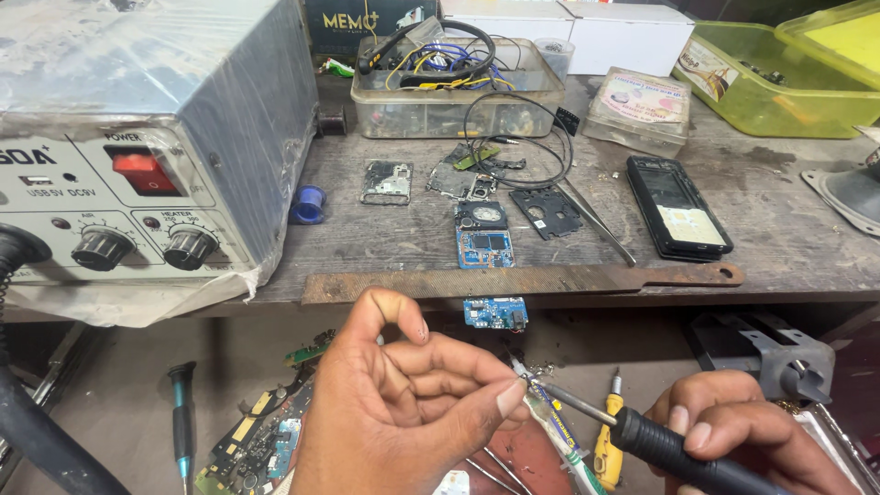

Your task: The person uses a soldering iron to apply solder to a small blue circuit board. They then use a hot air rework station to heat the board while holding it with tweezers. Finally, they turn off the rework station and inspect the board.

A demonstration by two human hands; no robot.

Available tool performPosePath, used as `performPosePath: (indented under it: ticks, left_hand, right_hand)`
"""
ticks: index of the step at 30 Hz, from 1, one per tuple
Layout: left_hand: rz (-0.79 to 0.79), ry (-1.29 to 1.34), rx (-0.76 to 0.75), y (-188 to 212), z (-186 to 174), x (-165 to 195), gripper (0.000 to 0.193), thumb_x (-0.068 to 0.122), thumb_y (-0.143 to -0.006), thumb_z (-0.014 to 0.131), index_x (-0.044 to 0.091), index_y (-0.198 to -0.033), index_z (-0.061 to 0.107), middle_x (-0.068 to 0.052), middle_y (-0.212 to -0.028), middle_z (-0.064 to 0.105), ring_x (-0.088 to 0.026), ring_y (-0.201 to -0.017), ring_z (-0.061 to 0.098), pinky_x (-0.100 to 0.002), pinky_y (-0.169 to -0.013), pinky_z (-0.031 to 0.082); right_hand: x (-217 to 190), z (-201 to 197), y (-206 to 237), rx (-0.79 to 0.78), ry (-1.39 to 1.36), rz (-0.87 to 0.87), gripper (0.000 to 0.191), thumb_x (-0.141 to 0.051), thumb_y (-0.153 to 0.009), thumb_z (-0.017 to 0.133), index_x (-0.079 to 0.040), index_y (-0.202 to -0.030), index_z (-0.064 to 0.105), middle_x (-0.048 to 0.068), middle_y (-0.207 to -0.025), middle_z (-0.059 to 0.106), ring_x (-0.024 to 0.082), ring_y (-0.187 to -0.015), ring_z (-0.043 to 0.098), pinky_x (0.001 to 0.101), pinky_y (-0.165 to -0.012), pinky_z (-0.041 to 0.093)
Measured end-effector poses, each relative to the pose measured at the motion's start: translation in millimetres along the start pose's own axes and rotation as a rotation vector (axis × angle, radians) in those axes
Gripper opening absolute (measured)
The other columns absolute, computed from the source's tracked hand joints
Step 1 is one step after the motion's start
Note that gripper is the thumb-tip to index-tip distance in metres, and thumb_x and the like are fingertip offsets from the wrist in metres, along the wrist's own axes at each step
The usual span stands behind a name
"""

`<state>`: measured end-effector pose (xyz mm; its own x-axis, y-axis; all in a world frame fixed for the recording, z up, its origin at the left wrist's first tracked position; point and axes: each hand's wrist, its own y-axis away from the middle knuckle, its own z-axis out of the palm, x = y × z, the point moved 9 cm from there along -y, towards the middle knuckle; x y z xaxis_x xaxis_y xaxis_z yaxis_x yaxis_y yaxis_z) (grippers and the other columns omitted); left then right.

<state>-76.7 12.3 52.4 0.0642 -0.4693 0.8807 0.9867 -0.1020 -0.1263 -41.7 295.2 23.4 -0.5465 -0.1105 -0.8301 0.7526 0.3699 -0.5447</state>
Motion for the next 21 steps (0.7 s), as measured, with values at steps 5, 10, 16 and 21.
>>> performPosePath:
  ticks: [5,10,16,21]
  left_hand:
    - [-0.002,0.011,-0.008,0.2,-0.4,-0.4,0.055,-0.012,-0.073,0.079,0.007,-0.095,0.033,-0.026,-0.081,0.079,-0.022,-0.073,0.080,-0.035,-0.070,0.067]
    - [-0.010,0.020,0.000,0.2,-1.7,-0.8,0.055,-0.012,-0.073,0.078,0.008,-0.095,0.032,-0.026,-0.080,0.078,-0.023,-0.073,0.080,-0.036,-0.070,0.068]
    - [-0.034,0.003,-0.002,0.9,-4.4,-6.0,0.054,-0.011,-0.073,0.079,0.007,-0.094,0.033,-0.027,-0.080,0.079,-0.024,-0.072,0.081,-0.036,-0.070,0.068]
    - [-0.026,0.112,-0.102,0.2,0.3,-7.8,0.054,-0.011,-0.083,0.078,0.005,-0.100,0.030,-0.030,-0.088,0.078,-0.028,-0.080,0.081,-0.044,-0.077,0.070]
  right_hand:
    - [1.1,0.6,0.6,0.003,0.017,-0.015,0.028,0.003,-0.091,0.074,0.001,-0.117,0.064,0.024,-0.116,0.052,0.034,-0.102,0.069,0.0450,-0.086,0.062]
    - [2.2,0.9,1.6,0.003,0.078,-0.052,0.029,0.002,-0.091,0.076,0.000,-0.117,0.064,0.023,-0.116,0.053,0.033,-0.101,0.069,0.0460,-0.087,0.063]
    - [7.6,-3.1,3.3,0.021,-0.025,0.016,0.028,0.003,-0.092,0.072,0.003,-0.118,0.063,0.025,-0.116,0.051,0.035,-0.099,0.068,0.0464,-0.081,0.062]
    - [7.8,-1.9,1.8,-0.005,-0.082,-0.012,0.023,0.001,-0.095,0.068,0.003,-0.118,0.064,0.024,-0.116,0.051,0.035,-0.100,0.067,0.0471,-0.087,0.060]
